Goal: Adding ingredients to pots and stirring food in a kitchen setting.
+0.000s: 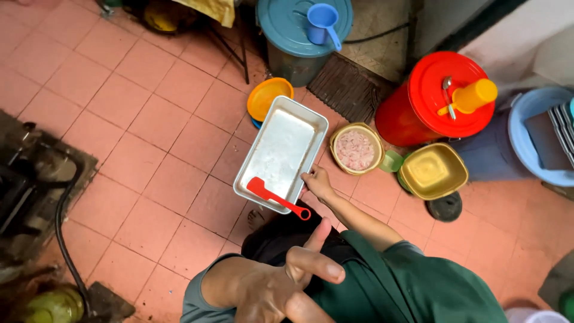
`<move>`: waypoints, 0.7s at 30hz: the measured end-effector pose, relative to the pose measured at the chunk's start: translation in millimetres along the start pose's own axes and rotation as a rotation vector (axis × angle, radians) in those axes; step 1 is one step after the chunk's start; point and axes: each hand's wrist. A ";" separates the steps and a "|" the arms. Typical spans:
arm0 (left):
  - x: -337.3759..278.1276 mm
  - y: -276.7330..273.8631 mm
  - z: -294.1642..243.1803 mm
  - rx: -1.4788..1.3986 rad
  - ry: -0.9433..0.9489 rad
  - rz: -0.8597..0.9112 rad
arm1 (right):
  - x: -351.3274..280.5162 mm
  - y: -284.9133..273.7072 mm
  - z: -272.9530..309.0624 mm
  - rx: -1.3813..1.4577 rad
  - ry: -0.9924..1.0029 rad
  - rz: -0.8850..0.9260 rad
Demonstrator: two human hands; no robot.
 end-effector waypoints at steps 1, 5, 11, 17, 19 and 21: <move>8.5 -15.4 2.5 -0.013 -0.043 0.072 | 7.6 5.8 0.8 0.016 0.020 -0.027; 41.8 -70.2 25.4 -0.163 -0.209 0.176 | 37.5 21.3 1.1 0.106 0.085 -0.133; 63.9 -120.9 107.0 -0.299 -0.274 0.150 | 75.9 -2.8 2.6 0.116 0.149 -0.249; 123.1 -130.5 199.4 -0.588 -0.414 0.100 | 119.4 -66.9 16.2 0.122 0.180 -0.412; 138.3 -134.3 225.3 -0.630 -0.423 0.148 | 130.6 -87.0 12.6 0.145 0.186 -0.479; 150.8 -141.2 249.6 -0.667 -0.425 0.200 | 141.3 -102.4 9.6 0.167 0.186 -0.541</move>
Point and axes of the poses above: each hand's wrist, its own x-axis towards the middle knuckle, its own y-axis out of the palm, z = x × y, and after that the axes turned 14 degrees about -z, right-handed
